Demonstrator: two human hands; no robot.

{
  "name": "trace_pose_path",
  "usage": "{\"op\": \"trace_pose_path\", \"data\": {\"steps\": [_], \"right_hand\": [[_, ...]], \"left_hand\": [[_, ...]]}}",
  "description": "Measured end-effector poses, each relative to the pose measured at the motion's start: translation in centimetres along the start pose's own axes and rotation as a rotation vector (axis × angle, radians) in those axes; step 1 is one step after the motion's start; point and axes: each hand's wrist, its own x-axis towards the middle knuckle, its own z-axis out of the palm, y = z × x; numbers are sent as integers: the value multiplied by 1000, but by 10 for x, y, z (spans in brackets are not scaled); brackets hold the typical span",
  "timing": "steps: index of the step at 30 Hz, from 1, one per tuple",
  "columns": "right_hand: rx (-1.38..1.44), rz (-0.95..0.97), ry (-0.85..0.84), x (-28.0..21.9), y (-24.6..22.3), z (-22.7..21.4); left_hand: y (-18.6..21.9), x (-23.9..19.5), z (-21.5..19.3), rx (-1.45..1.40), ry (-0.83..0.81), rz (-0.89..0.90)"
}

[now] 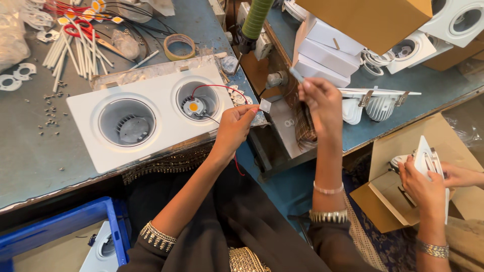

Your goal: The person assembles a recessed light fixture by positioning components within the housing and using a soldering tool to connect the internal wiring.

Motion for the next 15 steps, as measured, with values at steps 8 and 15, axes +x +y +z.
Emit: {"op": "trace_pose_path", "data": {"steps": [8, 15], "right_hand": [[-268, -185, 171, -100, -4, 61], [-559, -426, 184, -113, 4, 84]], "left_hand": [[10, -14, 17, -103, -35, -25], [13, -17, 20, -34, 0, 37]]}}
